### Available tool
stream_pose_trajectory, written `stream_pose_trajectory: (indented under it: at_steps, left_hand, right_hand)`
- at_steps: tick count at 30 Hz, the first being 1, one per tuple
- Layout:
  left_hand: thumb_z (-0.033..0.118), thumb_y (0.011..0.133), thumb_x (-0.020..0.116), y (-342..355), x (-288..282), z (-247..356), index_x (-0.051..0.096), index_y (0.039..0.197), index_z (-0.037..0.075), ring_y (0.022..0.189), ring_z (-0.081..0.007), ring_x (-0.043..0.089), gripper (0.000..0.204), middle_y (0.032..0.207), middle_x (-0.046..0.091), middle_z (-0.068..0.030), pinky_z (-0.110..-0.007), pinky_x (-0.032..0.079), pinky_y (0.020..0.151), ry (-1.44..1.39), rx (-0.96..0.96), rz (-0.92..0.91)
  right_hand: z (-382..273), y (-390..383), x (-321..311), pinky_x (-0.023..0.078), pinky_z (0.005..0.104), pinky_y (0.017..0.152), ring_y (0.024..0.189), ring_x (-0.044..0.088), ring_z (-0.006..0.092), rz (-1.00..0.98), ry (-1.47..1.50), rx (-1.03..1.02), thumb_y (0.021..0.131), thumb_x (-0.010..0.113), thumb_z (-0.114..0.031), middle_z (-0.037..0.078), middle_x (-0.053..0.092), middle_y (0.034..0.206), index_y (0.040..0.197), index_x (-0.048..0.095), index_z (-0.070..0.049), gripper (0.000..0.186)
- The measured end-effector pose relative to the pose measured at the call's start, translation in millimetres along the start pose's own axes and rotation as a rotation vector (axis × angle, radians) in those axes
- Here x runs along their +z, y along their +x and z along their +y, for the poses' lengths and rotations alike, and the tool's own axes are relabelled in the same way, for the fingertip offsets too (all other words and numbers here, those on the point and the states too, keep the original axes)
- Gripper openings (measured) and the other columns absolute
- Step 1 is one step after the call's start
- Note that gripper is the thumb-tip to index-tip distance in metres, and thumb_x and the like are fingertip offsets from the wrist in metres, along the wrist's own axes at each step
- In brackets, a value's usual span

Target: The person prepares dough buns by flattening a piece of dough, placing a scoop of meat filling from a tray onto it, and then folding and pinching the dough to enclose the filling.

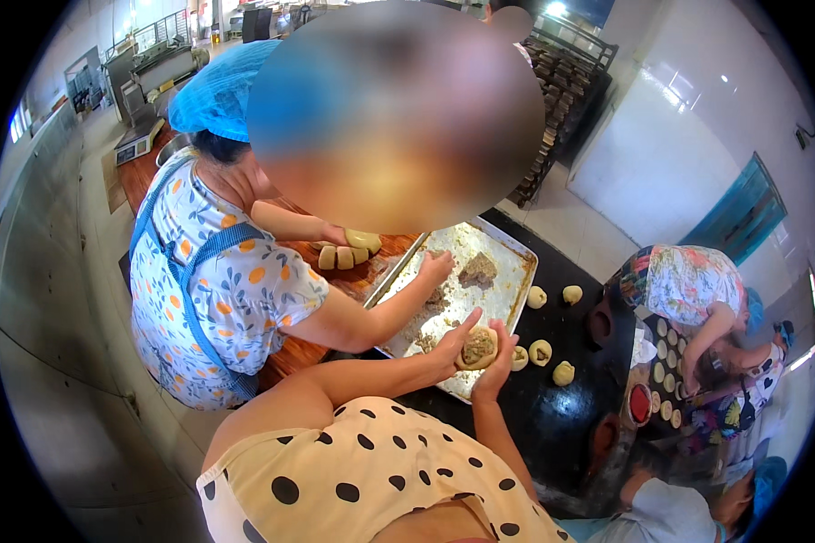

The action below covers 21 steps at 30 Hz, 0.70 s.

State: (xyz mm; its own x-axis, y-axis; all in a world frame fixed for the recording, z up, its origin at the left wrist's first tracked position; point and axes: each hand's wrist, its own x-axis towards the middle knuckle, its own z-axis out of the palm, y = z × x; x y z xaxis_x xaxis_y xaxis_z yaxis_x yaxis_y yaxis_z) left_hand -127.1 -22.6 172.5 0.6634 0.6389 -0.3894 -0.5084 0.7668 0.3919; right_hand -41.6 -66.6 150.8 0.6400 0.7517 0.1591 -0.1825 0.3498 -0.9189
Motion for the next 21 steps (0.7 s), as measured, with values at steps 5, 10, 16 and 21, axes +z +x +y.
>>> stream_pose_trajectory:
  at_steps: [5, 10, 16, 21]
  left_hand:
    - [0.057, 0.091, 0.058, 13.1, 5.0, -21.6, 0.069, 0.093, 0.007, 0.073, -0.0126, 0.061, 0.052, 0.085, 0.066, -0.0028, -0.028, 0.047, 0.064, 0.467, 0.150, 0.145]
    - [0.061, 0.093, 0.051, 44.4, -23.9, -29.9, 0.073, 0.098, 0.010, 0.082, -0.0130, 0.064, 0.056, 0.091, 0.069, -0.0046, -0.032, 0.050, 0.073, 0.830, 0.254, 0.134]
    - [0.057, 0.095, 0.051, 14.3, 24.4, -2.7, 0.058, 0.118, 0.010, 0.093, -0.0130, 0.063, 0.054, 0.108, 0.064, -0.0040, -0.031, 0.051, 0.085, 0.159, -0.067, -0.326]
    - [0.032, 0.099, 0.055, 27.3, 19.2, -38.8, 0.061, 0.111, 0.005, 0.091, -0.0121, 0.060, 0.029, 0.098, 0.063, -0.0039, -0.027, 0.050, 0.081, 0.249, 0.276, -0.133]
  right_hand:
    - [7.2, 7.1, -20.3, 0.047, 0.0316, 0.079, 0.085, 0.062, 0.0215, -0.075, -0.438, -0.117, 0.104, 0.040, -0.034, 0.010, 0.067, 0.096, 0.105, 0.066, 0.004, 0.046]
    - [-5.8, -11.0, 2.0, 0.049, 0.0315, 0.077, 0.085, 0.063, 0.0193, 0.055, -0.632, -0.334, 0.103, 0.043, -0.029, 0.010, 0.067, 0.094, 0.105, 0.065, 0.004, 0.040]
    - [-20.9, 18.1, -15.2, 0.051, 0.0287, 0.078, 0.086, 0.062, 0.0164, 0.185, 0.194, -0.021, 0.104, 0.039, -0.024, 0.008, 0.065, 0.094, 0.105, 0.064, 0.003, 0.037]
    - [-11.8, 6.0, 0.5, 0.045, 0.0321, 0.096, 0.095, 0.062, 0.0180, 0.230, -0.231, -0.281, 0.099, 0.051, -0.019, 0.009, 0.066, 0.100, 0.107, 0.063, 0.004, 0.027]
